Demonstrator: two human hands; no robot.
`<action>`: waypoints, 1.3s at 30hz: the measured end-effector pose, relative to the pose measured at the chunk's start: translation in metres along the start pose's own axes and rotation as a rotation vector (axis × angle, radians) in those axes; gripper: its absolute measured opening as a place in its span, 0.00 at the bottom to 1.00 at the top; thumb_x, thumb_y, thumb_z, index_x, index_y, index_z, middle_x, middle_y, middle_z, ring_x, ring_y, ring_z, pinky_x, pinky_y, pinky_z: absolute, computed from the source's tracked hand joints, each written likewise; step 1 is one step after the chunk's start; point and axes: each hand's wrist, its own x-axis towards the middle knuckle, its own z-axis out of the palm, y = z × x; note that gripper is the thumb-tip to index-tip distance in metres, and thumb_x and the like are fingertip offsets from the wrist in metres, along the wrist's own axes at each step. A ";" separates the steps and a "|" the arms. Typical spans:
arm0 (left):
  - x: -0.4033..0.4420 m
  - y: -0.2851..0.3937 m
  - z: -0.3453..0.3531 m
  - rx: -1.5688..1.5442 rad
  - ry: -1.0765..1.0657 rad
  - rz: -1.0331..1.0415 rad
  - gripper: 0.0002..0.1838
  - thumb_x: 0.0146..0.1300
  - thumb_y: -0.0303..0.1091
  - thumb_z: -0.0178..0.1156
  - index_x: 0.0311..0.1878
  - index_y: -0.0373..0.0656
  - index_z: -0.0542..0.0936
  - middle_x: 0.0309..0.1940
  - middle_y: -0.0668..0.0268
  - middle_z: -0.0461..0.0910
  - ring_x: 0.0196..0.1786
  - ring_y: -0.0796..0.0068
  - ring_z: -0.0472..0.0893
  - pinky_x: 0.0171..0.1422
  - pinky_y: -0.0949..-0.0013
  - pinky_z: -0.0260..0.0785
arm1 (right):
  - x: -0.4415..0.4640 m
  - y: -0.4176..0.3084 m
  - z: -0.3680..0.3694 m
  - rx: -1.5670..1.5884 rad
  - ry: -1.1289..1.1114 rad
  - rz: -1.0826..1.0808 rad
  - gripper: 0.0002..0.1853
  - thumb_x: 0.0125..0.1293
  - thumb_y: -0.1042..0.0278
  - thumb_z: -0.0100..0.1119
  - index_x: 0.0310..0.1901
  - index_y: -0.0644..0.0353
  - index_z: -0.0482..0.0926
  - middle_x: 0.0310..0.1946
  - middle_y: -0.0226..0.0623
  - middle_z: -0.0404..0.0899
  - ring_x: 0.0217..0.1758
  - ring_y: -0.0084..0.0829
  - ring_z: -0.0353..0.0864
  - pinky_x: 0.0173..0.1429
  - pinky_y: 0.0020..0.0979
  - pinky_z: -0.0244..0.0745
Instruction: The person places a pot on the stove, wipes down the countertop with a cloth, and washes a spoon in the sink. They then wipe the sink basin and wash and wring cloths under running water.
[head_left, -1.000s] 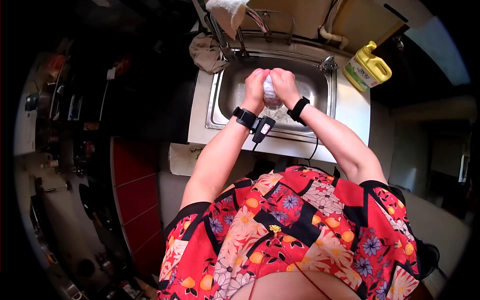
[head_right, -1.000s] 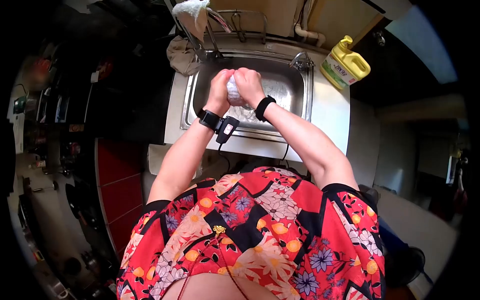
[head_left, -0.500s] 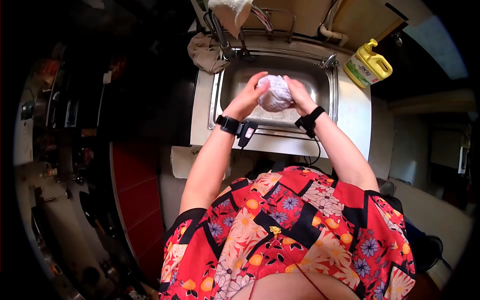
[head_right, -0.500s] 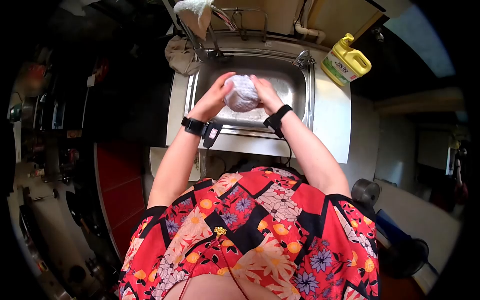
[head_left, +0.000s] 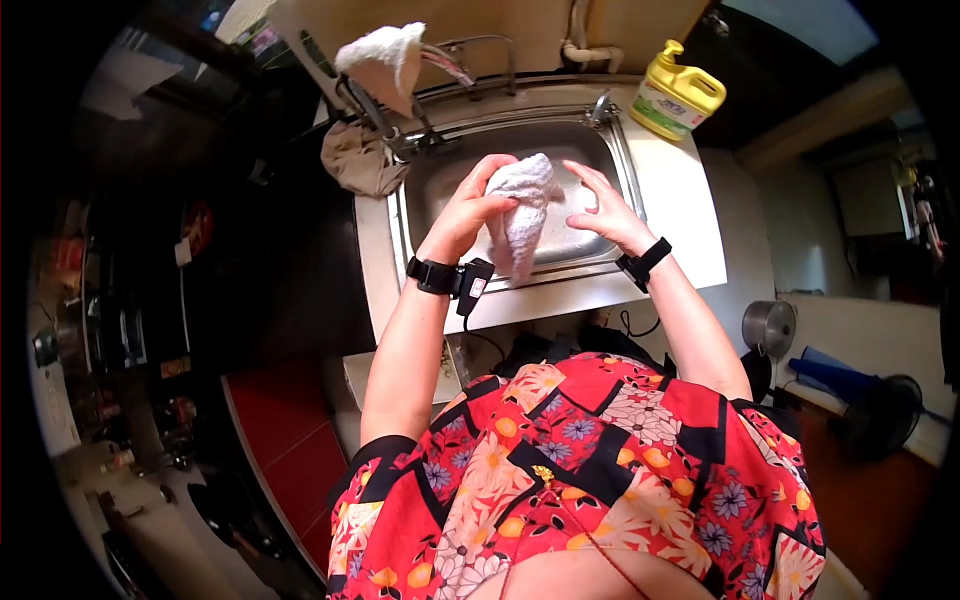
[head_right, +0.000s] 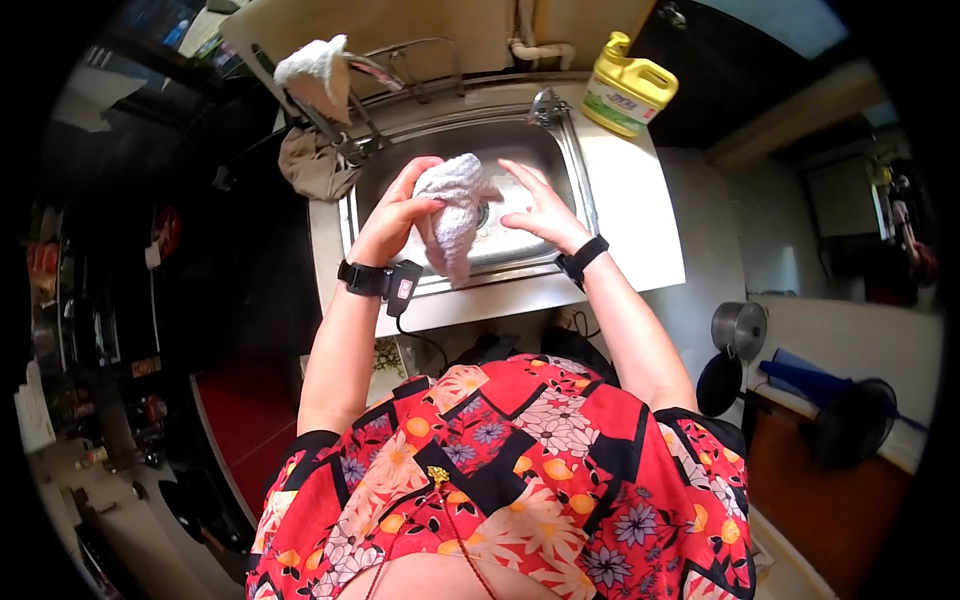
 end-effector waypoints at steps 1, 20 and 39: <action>0.003 0.006 0.007 0.086 -0.053 0.008 0.26 0.51 0.21 0.57 0.57 0.42 0.70 0.50 0.67 0.74 0.54 0.76 0.73 0.61 0.72 0.63 | 0.001 -0.003 -0.004 -0.100 -0.028 -0.143 0.49 0.45 0.64 0.68 0.72 0.42 0.55 0.70 0.36 0.53 0.75 0.35 0.47 0.69 0.47 0.57; 0.030 -0.017 0.019 0.846 0.110 0.224 0.14 0.43 0.18 0.62 0.37 0.36 0.75 0.36 0.58 0.76 0.39 0.61 0.78 0.44 0.66 0.71 | -0.038 -0.015 -0.079 -0.063 0.145 -0.117 0.17 0.44 0.81 0.52 0.40 0.68 0.78 0.40 0.35 0.78 0.45 0.29 0.78 0.53 0.26 0.70; -0.026 -0.145 0.005 1.024 -0.028 -0.014 0.29 0.38 0.24 0.69 0.50 0.44 0.77 0.50 0.59 0.72 0.55 0.55 0.72 0.59 0.60 0.69 | -0.107 0.112 -0.006 -0.665 0.125 -0.071 0.26 0.44 0.75 0.67 0.50 0.56 0.76 0.55 0.37 0.72 0.61 0.40 0.68 0.64 0.38 0.65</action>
